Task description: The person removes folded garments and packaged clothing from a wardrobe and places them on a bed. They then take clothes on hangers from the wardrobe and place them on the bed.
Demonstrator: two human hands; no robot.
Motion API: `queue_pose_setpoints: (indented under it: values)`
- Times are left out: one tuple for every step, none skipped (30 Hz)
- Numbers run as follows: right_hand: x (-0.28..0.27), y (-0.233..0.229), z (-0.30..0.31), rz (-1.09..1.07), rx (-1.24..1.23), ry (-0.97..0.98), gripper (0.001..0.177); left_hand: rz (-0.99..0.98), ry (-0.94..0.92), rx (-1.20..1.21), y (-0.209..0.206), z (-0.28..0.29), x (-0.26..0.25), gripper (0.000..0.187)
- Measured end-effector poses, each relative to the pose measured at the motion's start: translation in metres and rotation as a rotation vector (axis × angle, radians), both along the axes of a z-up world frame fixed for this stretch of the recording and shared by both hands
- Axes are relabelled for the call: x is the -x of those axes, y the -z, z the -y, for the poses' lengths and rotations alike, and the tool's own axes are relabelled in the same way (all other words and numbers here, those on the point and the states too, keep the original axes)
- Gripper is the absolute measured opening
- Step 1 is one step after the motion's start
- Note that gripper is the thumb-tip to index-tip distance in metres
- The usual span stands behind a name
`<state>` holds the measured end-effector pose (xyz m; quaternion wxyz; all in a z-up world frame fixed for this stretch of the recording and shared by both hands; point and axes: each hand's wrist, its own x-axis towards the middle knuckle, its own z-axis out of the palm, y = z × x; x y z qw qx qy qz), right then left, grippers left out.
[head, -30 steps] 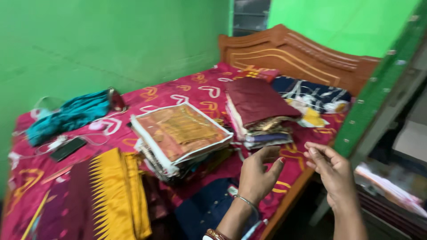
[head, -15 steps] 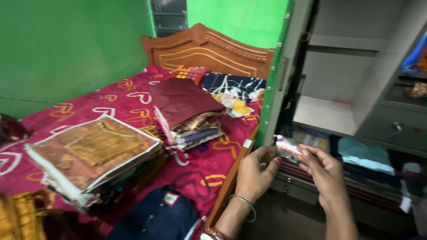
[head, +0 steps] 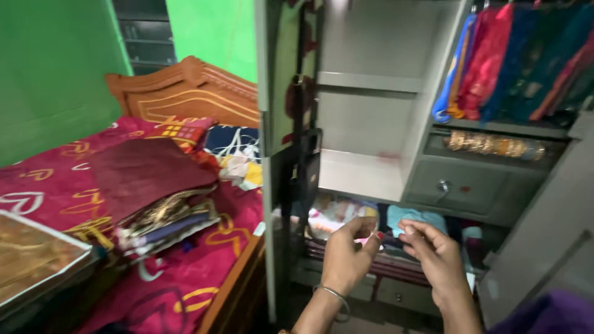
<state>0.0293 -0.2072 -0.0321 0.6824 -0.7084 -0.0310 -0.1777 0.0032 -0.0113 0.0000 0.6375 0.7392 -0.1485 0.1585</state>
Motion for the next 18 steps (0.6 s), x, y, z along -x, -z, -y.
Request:
queue_pose_setpoints:
  values:
    - [-0.002,-0.001,0.012,-0.013,0.015,0.007,0.034,-0.003,0.003,-0.004,-0.002,0.013,-0.004,0.036]
    - [-0.002,-0.002,0.024,-0.017,0.012,0.022,0.034,-0.008,0.01,-0.01,-0.003,0.026,-0.007,0.037]
    - [-0.002,-0.004,0.036,-0.02,0.01,0.037,0.035,-0.012,0.017,-0.017,-0.005,0.038,-0.01,0.038]
    - [-0.003,-0.006,0.046,-0.025,0.007,0.05,0.035,-0.013,0.025,-0.036,-0.007,0.049,-0.013,0.039]
    - [-0.005,-0.008,0.056,-0.011,0.009,0.067,0.035,-0.014,0.033,-0.054,-0.007,0.059,-0.017,0.04]
    - [-0.006,-0.007,0.064,-0.003,0.009,0.078,0.035,-0.021,0.036,-0.076,-0.006,0.066,-0.02,0.041]
    - [-0.007,-0.007,0.07,0.005,0.008,0.089,0.036,0.008,0.059,-0.055,-0.004,0.074,-0.024,0.041]
    - [-0.009,-0.006,0.076,-0.015,0.007,0.103,0.036,0.038,0.083,-0.035,-0.003,0.083,-0.031,0.041]
    - [-0.01,-0.005,0.081,-0.036,0.006,0.116,0.036,0.067,0.107,-0.016,0.0,0.09,-0.038,0.042]
    - [-0.014,-0.004,0.088,-0.053,0.007,0.132,0.036,0.049,0.137,0.013,0.003,0.098,-0.045,0.043]
    - [-0.018,-0.002,0.092,-0.057,-0.001,0.134,0.036,0.031,0.168,0.042,0.007,0.105,-0.052,0.043]
    - [-0.021,0.001,0.097,-0.057,-0.009,0.137,0.036,0.016,0.2,0.071,0.01,0.112,-0.06,0.044]
    - [-0.026,0.004,0.103,-0.056,-0.017,0.14,0.036,0.014,0.202,0.06,0.013,0.119,-0.067,0.044]
    - [-0.032,0.006,0.11,-0.054,-0.018,0.149,0.036,0.011,0.207,0.049,0.015,0.125,-0.075,0.044]
    - [-0.039,0.008,0.117,-0.052,-0.02,0.157,0.036,0.009,0.212,0.038,0.016,0.131,-0.083,0.044]
    - [-0.046,0.012,0.124,-0.052,-0.023,0.167,0.036,0.004,0.217,0.029,0.017,0.135,-0.093,0.044]
    - [-0.058,0.015,0.129,-0.019,-0.01,0.166,0.036,0.0,0.221,0.02,0.018,0.139,-0.102,0.045]
    - [-0.07,0.018,0.134,0.01,0.005,0.169,0.036,-0.008,0.23,0.014,0.019,0.142,-0.111,0.045]
